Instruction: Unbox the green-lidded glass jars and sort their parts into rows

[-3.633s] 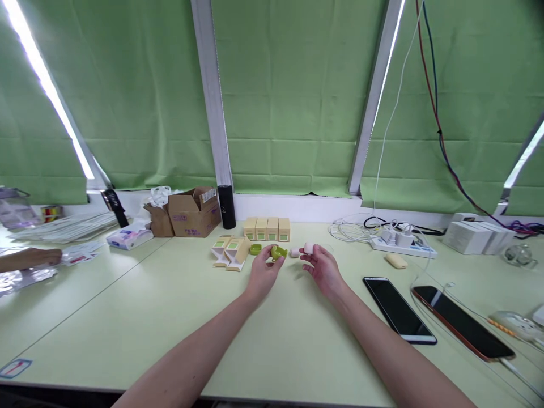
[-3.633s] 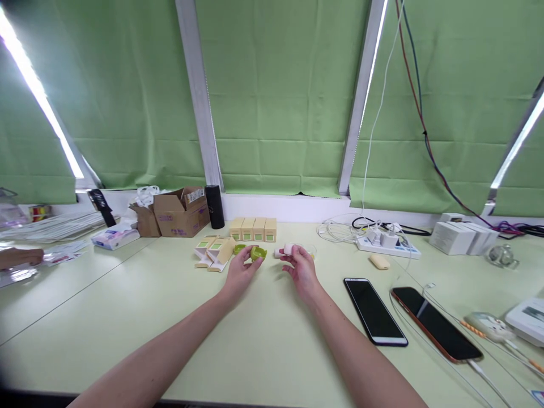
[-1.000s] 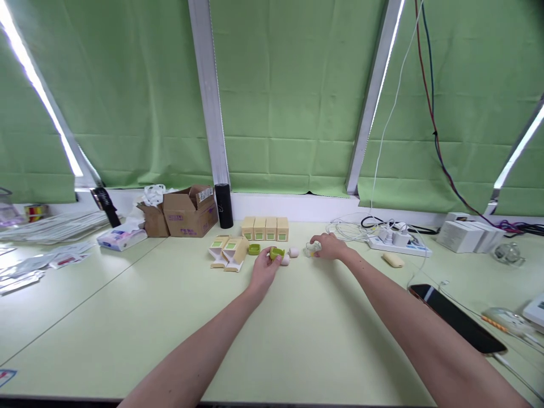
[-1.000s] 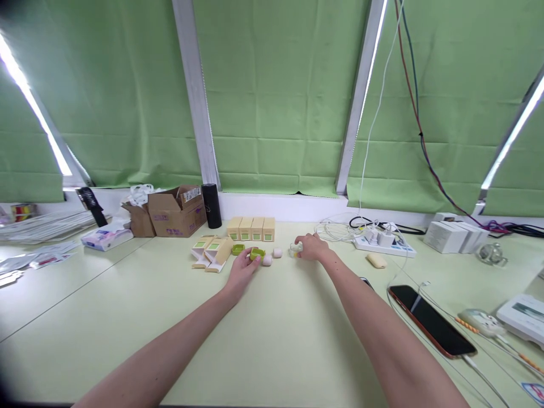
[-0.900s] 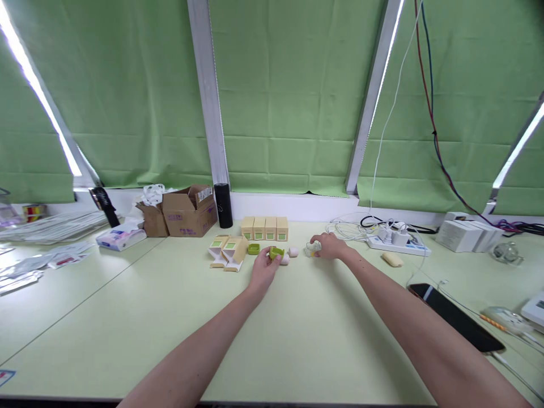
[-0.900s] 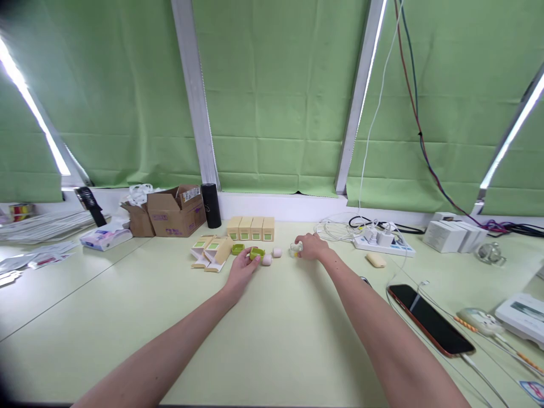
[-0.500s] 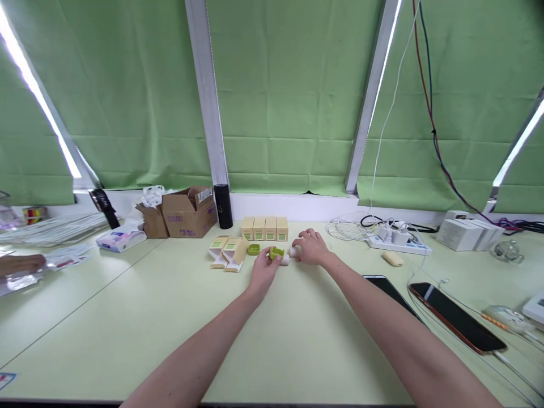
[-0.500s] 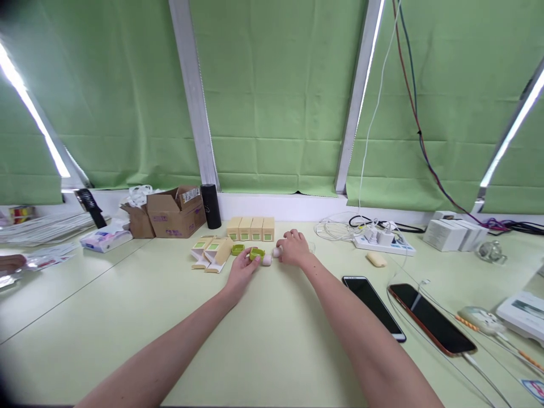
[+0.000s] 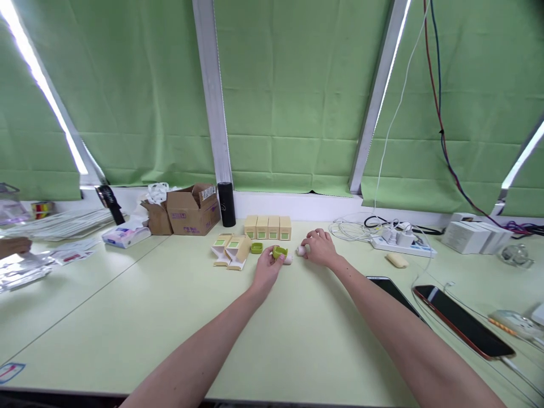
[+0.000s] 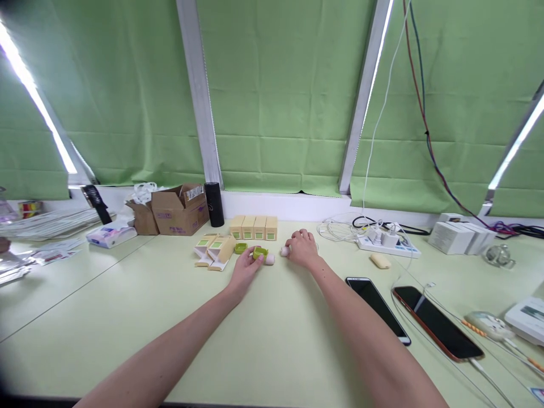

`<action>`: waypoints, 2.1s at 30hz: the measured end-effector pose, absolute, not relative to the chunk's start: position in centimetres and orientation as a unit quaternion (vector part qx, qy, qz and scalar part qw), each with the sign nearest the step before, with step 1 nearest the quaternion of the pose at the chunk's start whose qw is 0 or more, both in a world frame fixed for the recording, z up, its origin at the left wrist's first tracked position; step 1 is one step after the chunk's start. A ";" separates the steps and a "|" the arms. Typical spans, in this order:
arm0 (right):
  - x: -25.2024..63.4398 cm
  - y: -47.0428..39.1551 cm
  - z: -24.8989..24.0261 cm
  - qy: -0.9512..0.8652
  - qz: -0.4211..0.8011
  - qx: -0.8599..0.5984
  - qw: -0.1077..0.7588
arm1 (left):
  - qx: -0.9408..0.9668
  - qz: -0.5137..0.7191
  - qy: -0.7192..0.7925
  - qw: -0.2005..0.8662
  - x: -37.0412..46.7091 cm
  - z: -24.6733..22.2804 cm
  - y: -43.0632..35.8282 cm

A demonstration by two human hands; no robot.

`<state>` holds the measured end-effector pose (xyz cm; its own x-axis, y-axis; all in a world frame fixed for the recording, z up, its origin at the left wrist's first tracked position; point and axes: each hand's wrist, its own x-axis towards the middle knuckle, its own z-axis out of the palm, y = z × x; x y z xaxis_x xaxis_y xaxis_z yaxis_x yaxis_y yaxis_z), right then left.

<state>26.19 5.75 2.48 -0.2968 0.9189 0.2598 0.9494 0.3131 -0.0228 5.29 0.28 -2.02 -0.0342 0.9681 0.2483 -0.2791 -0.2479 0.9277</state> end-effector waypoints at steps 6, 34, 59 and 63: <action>26.3 5.7 2.2 -0.803 -0.067 -0.581 0.113 | 0.486 0.623 0.357 0.499 5.3 -2.1 0.3; 25.1 4.1 1.8 -0.832 -0.056 -0.522 0.177 | 0.481 0.625 0.364 0.496 5.3 -2.3 0.6; 23.1 5.7 0.6 -0.782 -0.093 -0.582 0.204 | 0.440 0.686 0.351 0.462 5.2 -1.5 0.5; 23.3 5.7 0.5 -0.778 -0.088 -0.590 0.197 | 0.439 0.681 0.356 0.466 5.2 -1.4 0.4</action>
<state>23.30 5.71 0.48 -0.2266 0.8834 0.4102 0.9525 0.2889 -0.0960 5.17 0.36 -1.44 -0.1802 0.9473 0.2649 -0.3218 -0.3113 0.8942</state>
